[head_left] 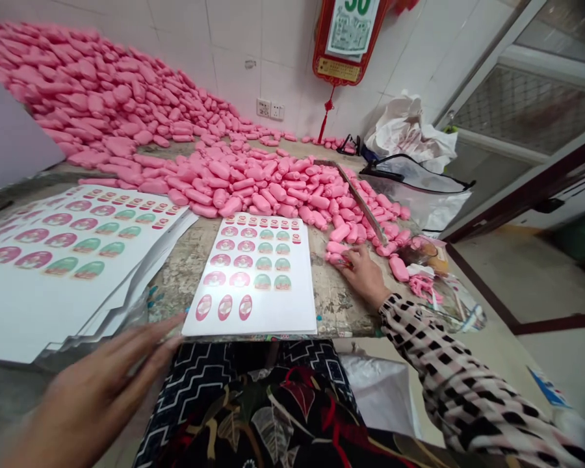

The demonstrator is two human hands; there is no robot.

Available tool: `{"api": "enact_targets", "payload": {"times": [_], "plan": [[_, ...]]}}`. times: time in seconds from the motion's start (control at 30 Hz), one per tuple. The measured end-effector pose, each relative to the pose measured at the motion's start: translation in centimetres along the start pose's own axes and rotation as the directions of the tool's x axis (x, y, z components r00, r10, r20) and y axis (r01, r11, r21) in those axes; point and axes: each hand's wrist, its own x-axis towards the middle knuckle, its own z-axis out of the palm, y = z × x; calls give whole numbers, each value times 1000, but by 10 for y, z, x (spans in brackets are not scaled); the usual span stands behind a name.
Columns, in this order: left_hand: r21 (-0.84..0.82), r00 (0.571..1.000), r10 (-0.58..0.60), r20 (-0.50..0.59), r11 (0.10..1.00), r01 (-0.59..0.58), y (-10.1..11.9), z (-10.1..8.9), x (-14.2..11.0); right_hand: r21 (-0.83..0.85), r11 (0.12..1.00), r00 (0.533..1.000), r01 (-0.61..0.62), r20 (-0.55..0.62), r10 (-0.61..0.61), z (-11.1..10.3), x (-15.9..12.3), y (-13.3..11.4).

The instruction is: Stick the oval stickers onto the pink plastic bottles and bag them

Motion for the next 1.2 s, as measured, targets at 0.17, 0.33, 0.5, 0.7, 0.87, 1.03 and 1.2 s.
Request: {"api": "enact_targets", "payload": {"times": [0.17,0.33,0.5,0.7,0.87,1.03,1.2], "plan": [[-381,972,-51,229,914,137,52,34,22,489,847,977,-209,58,208,-7,-10,-34],[-786,849,-224,479,321,528,89,73,38,928,152,940,-341,332,82,-6,-46,-124],[-873,837,-252,485,-81,482,91,85,31,938,61,938,-341,344,-49,-1,-86,-185],[-758,745,-156,649,-223,613,69,76,5,906,158,869,-393,422,-258,-9,-105,-189],[-673,662,-140,736,-246,697,59,67,-6,857,333,747,-394,509,-428,-16,-90,-160],[-706,662,-247,708,-206,678,48,57,-4,740,668,924,-78,305,-229,-2,-63,-138],[-802,804,-375,462,211,559,40,61,0,401,898,935,180,213,-283,10,-61,-166]]}}
